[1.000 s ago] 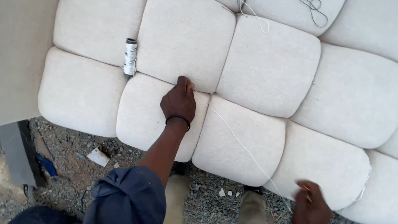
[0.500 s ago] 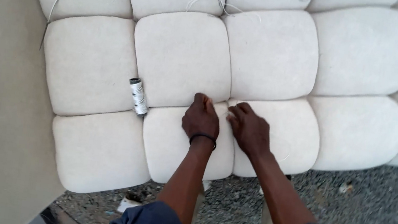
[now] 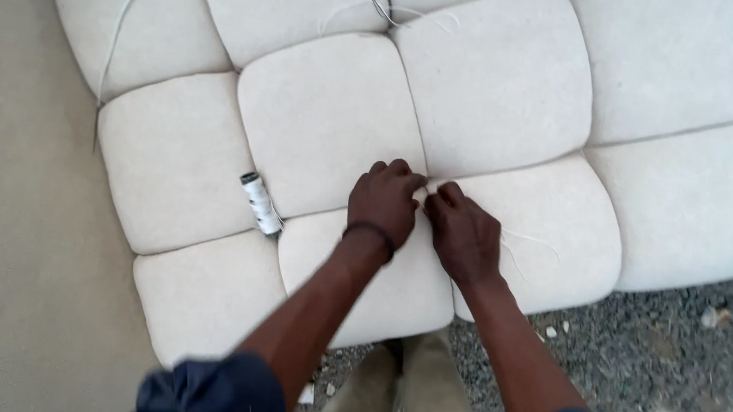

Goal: Hand-sewing decorative tufts into a large white sofa cushion using a long upholstery needle and heavy-duty thread.

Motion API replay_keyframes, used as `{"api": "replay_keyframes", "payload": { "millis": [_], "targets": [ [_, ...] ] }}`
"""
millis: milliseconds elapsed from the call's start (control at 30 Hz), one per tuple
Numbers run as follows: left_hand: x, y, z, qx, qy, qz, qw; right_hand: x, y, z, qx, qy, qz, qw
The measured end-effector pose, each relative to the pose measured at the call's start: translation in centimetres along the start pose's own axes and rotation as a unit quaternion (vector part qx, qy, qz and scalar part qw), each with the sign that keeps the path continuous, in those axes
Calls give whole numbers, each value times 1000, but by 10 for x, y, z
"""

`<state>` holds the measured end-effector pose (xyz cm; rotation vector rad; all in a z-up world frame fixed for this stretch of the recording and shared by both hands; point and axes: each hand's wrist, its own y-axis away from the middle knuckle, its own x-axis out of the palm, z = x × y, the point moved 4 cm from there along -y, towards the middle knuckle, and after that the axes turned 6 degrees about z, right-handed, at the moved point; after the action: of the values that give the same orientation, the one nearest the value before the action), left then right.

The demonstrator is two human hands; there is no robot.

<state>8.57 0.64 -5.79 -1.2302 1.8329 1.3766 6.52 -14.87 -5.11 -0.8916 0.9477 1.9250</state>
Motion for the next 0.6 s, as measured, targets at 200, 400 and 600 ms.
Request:
{"api": "replay_keyframes", "payload": {
  "millis": [200,400,600],
  "targets": [
    [29,-64,-15,17,-100,209,973,6,-1,-17,47,-30,28,998],
    [16,-62,-28,76,-182,261,945,11,9,-17,27,5,-42,999],
    [25,-65,-23,170,-190,254,933,4,19,-12,49,-1,-38,998]
  ]
}}
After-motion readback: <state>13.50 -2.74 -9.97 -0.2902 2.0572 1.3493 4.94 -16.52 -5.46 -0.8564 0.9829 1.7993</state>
